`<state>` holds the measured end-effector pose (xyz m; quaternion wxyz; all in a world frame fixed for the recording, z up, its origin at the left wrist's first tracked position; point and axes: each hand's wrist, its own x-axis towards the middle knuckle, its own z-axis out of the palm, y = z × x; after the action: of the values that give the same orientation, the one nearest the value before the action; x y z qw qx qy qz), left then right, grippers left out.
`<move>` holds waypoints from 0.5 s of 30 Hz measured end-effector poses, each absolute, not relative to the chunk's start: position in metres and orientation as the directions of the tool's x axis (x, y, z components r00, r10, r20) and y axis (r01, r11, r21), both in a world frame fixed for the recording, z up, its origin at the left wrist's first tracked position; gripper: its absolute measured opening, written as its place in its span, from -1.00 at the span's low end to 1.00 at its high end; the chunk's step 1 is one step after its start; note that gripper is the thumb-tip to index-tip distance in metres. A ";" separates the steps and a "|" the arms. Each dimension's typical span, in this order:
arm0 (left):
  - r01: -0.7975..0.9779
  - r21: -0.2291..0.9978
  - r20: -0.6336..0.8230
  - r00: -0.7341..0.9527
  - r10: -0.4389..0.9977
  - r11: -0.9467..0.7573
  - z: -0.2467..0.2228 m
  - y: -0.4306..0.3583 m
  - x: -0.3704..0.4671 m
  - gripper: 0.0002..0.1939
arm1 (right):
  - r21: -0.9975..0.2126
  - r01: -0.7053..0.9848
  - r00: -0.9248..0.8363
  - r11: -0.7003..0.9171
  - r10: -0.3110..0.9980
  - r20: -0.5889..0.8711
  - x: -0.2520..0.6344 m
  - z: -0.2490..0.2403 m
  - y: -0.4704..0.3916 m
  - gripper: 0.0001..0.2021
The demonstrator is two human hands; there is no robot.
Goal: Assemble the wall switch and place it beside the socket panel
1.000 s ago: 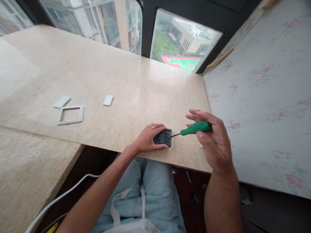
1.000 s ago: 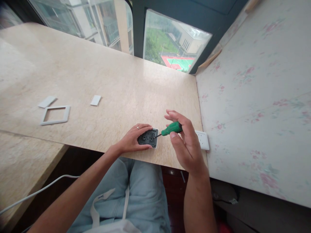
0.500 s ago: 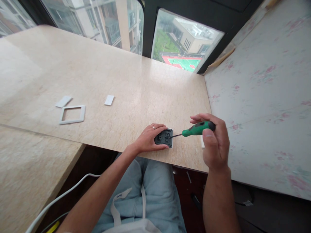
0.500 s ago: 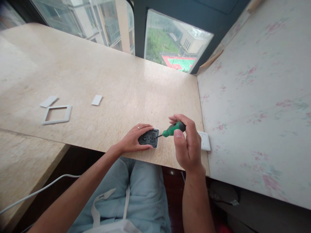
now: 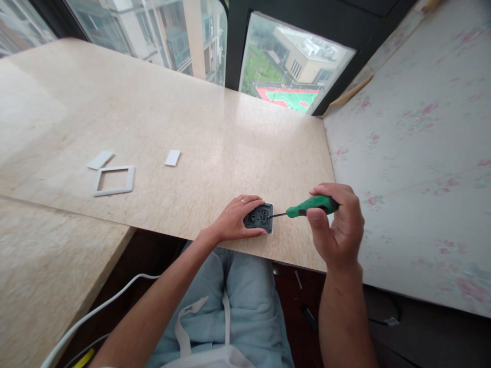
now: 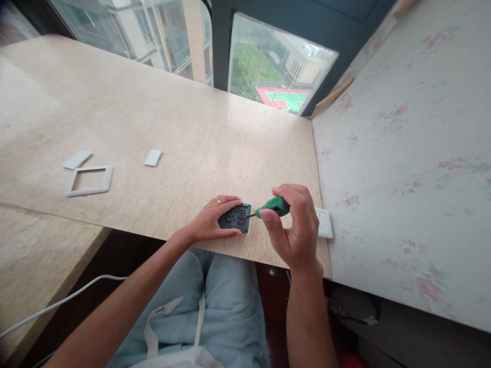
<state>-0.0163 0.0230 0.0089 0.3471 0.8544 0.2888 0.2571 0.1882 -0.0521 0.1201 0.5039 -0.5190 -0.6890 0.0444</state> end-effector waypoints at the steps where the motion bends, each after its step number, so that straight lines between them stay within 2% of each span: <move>1: 0.314 0.742 0.239 0.701 0.672 -0.592 0.009 0.023 -0.016 -0.28 | -0.615 0.642 0.039 0.457 0.783 0.621 0.187 0.122 -0.054 -0.72; 5: 0.313 0.741 0.245 0.698 0.673 -0.594 0.008 0.023 -0.016 -0.27 | -0.742 0.515 0.027 0.429 0.857 0.514 0.181 0.127 -0.062 -0.63; 8: 0.308 0.736 0.253 0.700 0.667 -0.603 0.007 0.023 -0.016 -0.26 | -0.768 0.493 0.053 0.409 0.867 0.496 0.180 0.125 -0.063 -0.59; 11: 0.311 0.738 0.244 0.704 0.667 -0.599 0.008 0.023 -0.016 -0.27 | -0.666 0.614 0.087 0.423 0.803 0.590 0.184 0.121 -0.059 -0.59; 15: 0.318 0.738 0.237 0.704 0.670 -0.595 0.009 0.023 -0.016 -0.27 | -0.460 0.767 0.005 0.447 0.712 0.702 0.189 0.120 -0.052 -0.60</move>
<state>-0.0162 0.0231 0.0091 0.3453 0.8560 0.2884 0.2548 0.1893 -0.0521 0.1198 0.4766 -0.5250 -0.7046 -0.0287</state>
